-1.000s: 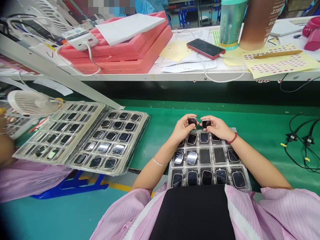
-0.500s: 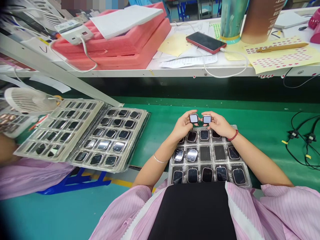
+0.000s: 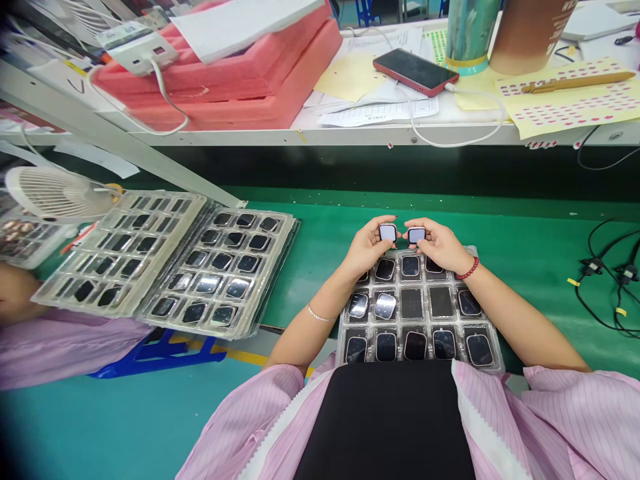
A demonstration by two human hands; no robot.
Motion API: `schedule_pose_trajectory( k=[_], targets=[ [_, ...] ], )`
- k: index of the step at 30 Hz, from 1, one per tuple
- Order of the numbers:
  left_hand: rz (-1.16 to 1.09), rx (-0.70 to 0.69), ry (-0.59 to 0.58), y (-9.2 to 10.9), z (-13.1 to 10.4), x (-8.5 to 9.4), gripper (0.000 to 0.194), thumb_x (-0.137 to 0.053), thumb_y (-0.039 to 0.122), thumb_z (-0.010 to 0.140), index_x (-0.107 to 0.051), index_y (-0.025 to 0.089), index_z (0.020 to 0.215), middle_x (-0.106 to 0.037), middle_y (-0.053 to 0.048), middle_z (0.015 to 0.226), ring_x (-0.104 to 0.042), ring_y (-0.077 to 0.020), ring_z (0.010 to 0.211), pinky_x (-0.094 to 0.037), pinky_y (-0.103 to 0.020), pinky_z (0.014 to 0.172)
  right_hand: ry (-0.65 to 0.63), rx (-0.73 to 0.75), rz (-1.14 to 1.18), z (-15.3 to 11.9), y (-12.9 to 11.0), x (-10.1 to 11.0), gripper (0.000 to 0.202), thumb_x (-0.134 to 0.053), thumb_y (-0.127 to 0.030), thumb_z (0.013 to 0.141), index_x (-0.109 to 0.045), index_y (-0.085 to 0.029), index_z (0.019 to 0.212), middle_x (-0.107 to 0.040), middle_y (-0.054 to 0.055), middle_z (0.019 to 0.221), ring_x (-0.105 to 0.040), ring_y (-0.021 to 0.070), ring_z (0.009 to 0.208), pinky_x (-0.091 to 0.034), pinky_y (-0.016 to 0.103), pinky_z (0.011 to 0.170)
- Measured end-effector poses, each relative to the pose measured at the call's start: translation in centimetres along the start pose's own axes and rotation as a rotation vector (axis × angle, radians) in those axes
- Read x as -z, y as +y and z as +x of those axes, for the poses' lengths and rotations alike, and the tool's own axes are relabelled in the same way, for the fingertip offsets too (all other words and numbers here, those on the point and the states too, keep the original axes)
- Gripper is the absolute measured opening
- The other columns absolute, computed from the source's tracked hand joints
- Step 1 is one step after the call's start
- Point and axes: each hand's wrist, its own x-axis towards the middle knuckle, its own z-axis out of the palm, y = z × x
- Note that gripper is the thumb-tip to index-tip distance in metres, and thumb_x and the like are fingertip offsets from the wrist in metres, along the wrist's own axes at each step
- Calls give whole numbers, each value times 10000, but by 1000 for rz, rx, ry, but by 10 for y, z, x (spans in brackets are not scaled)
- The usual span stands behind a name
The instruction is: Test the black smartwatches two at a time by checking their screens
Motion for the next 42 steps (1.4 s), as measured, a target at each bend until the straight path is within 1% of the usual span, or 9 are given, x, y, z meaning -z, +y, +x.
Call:
schedule_pose_trajectory(
  k=[5, 10, 16, 21, 25, 30, 36, 39, 42],
  targets=[
    [3, -10, 6, 0, -1, 0, 537, -675, 158, 760, -566, 175, 1286, -672, -55, 986, -650, -162, 883, -560, -300, 810, -5, 2, 0, 1, -1, 0, 421, -605, -181, 813, -618, -212, 1233, -743, 83, 1119, -742, 195, 840, -631, 339, 713],
    [6, -29, 11, 1, -1, -1, 529, -662, 150, 763, -564, 178, 1283, -675, -61, 998, -644, -171, 940, -554, -293, 805, 0, -4, 22, 0, -1, 0, 402, -611, -182, 810, -625, -203, 1212, -747, 92, 1122, -743, 190, 828, -628, 329, 694],
    [28, -30, 23, 3, -3, -1, 532, -700, 192, 782, -558, 183, 1295, -671, -57, 990, -650, -165, 916, -542, -291, 810, -14, -11, 22, -1, -3, 0, 425, -630, -199, 814, -613, -206, 1239, -744, 99, 1151, -744, 202, 873, -632, 342, 728],
    [27, -31, 21, 2, -2, -1, 486, -738, 245, 785, -584, 176, 1241, -680, -72, 1027, -657, -160, 886, -547, -290, 801, -27, -17, 17, -1, -5, -1, 414, -606, -205, 821, -622, -205, 1236, -749, 97, 1147, -750, 204, 868, -634, 351, 738],
    [31, -11, 23, 3, -1, -2, 446, -758, 260, 776, -605, 169, 1185, -686, -49, 949, -648, -139, 831, -545, -281, 794, -23, -16, 12, 0, -5, -1, 411, -621, -205, 807, -638, -210, 1218, -750, 90, 1137, -755, 215, 873, -639, 352, 726],
    [37, 19, 45, 8, -2, -3, 379, -781, 385, 785, -639, 160, 1055, -686, -47, 880, -655, -150, 791, -545, -269, 703, -16, -40, 29, 1, -6, 0, 343, -637, -232, 832, -680, -214, 1172, -765, 72, 1093, -764, 211, 845, -640, 335, 695],
    [30, 59, 28, 13, -3, -3, 428, -745, 548, 811, -635, 160, 953, -699, -46, 815, -656, -145, 712, -555, -282, 657, -10, -88, 54, 0, -9, 1, 257, -621, -320, 896, -718, -208, 1107, -786, 69, 1008, -760, 195, 778, -621, 317, 655],
    [28, 54, 30, 15, -3, -3, 443, -734, 573, 814, -629, 163, 944, -701, -47, 821, -671, -150, 740, -550, -267, 637, -11, -102, 45, 0, -9, 0, 241, -646, -323, 880, -719, -195, 1071, -793, 72, 967, -754, 190, 742, -609, 313, 645],
    [32, 42, 30, 16, -3, -4, 422, -737, 548, 819, -633, 161, 953, -705, -48, 831, -673, -144, 741, -543, -247, 620, -18, -95, 35, 0, -9, -1, 241, -670, -311, 855, -711, -189, 1058, -792, 72, 942, -748, 190, 731, -608, 319, 650]
  ],
)
